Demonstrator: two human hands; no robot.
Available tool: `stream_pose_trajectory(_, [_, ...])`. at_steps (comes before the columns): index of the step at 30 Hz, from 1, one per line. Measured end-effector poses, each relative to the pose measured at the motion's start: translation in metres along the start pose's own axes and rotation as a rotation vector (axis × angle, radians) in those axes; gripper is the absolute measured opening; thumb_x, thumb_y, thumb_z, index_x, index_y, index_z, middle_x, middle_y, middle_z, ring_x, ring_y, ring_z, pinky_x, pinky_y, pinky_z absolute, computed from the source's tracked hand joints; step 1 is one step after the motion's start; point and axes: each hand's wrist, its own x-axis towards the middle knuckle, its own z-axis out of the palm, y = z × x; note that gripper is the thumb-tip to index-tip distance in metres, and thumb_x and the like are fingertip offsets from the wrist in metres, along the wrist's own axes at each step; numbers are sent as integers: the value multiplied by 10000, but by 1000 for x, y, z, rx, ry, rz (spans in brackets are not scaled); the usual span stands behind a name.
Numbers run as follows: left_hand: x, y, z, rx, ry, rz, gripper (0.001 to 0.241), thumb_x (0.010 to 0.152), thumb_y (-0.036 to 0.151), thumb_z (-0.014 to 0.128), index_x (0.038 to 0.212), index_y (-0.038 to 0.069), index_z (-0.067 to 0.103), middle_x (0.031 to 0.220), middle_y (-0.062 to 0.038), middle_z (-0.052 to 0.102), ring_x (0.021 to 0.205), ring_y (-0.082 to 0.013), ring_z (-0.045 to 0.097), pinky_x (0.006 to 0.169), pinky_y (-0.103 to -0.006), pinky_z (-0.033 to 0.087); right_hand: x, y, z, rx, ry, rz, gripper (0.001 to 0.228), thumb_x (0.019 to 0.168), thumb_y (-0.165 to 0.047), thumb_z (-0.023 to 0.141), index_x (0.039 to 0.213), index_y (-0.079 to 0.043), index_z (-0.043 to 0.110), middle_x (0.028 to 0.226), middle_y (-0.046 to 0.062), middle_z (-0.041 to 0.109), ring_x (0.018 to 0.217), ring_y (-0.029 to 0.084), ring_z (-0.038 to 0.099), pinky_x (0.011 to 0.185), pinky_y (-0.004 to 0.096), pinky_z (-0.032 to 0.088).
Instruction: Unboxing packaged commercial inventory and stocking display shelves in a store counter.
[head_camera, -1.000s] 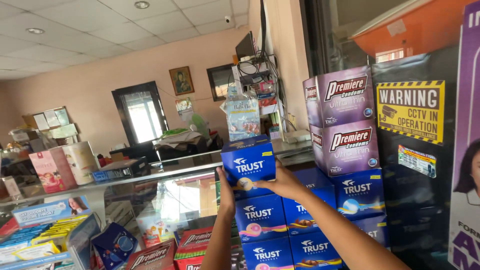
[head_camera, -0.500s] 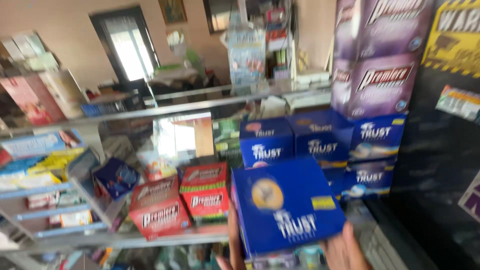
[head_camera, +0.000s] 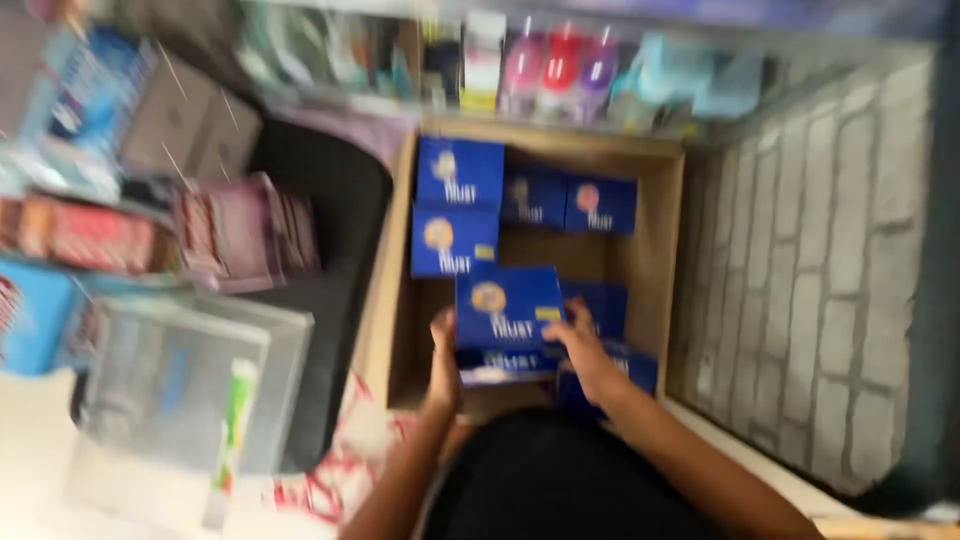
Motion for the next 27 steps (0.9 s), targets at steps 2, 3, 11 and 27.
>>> stream_pose_trajectory(2, [29,-29,-25,49,99,-67,622,981,477,564,1449,79,466,1392,-67,527,1305,-190,483,1160,-362,327,16,6,13,-74,34,152,863,700,-374,668,1497,-230,371,1345,91,576,1174,274,552,845,499,471])
stream_pose_trajectory(3, [48,-54,-44,128,38,7,615,964,397,629,1440,60,434,1403,-106,533,1309,-213,494,1155,-365,344,26,13,18,-90,12,187,885,688,-330,679,1501,-225,345,1375,105,547,1216,310,528,871,559,476])
stream_pose_trajectory(11, [74,-75,-76,797,83,-85,612,928,381,687,1420,74,493,1234,-217,681,1134,-350,667,986,-421,515,103,96,38,10,-71,322,889,658,-180,725,1476,-101,388,1449,163,497,1336,397,464,959,739,417])
stream_pose_trajectory(27, [150,-135,-153,1343,353,57,653,911,161,694,1461,-17,389,1393,-334,531,1255,-476,544,1045,-508,447,207,136,112,65,-120,183,715,724,-138,751,1388,-103,489,1281,101,637,1238,254,559,1042,449,399])
